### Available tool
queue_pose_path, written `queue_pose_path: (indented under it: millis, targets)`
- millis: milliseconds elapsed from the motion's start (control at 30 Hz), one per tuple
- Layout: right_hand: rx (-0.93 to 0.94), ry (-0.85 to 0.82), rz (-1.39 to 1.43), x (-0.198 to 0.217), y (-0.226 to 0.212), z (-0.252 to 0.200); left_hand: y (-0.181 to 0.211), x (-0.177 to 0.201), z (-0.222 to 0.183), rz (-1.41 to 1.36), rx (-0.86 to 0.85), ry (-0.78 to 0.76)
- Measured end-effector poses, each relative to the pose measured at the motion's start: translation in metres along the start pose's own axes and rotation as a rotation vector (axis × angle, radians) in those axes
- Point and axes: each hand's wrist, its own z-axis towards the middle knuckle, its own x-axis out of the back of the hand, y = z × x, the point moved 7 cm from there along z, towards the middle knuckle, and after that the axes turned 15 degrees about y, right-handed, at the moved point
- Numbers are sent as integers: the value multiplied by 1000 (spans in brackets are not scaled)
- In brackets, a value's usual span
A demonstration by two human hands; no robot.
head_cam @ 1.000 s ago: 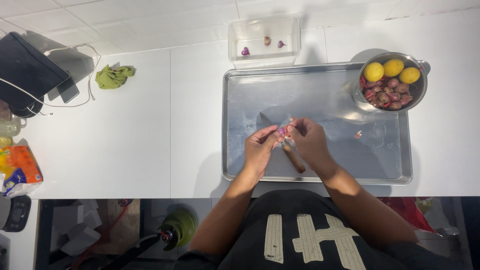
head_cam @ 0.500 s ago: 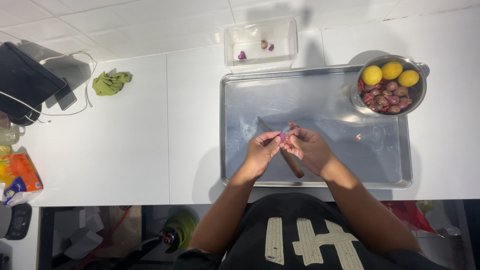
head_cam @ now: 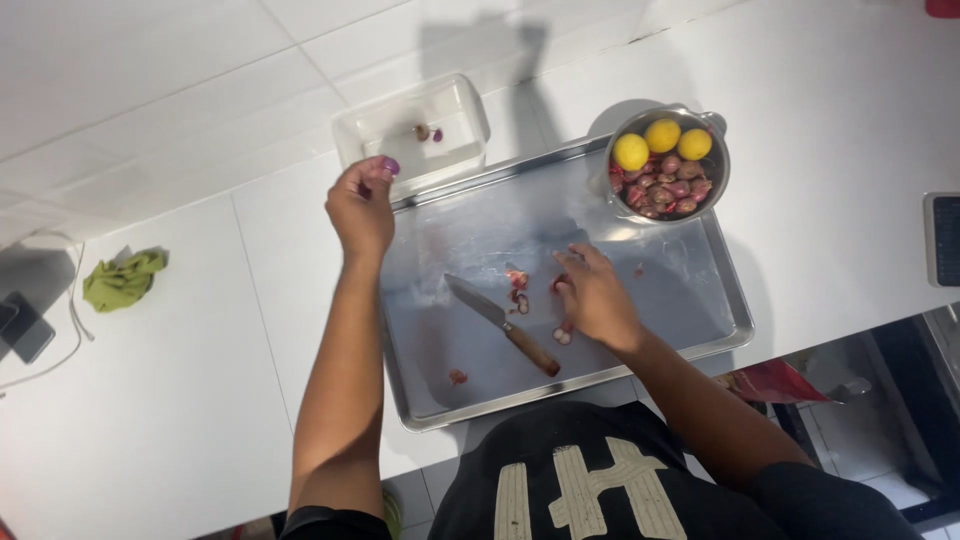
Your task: Peeling shallots by cutting off the ends with a knife and removing the skin by hand on a metal tray.
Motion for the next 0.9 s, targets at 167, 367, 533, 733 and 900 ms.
queue_pose_path:
  millis: [167,367,533,733,900]
  targets:
    - [38,508,-119,86,45,39,19,-19,10,196,-253,-72]
    - [123,388,-509,108,105,111,55,1,-71,105,-412,-256]
    - [155,133,-759,101,98,136,41,34,-129,51,-333,-366]
    - [176,2,-775,100,87,130,21,84,-167,99,-27,-297]
    - [302,534,-409,112,69,82,16,93,-202,-14,133,-255]
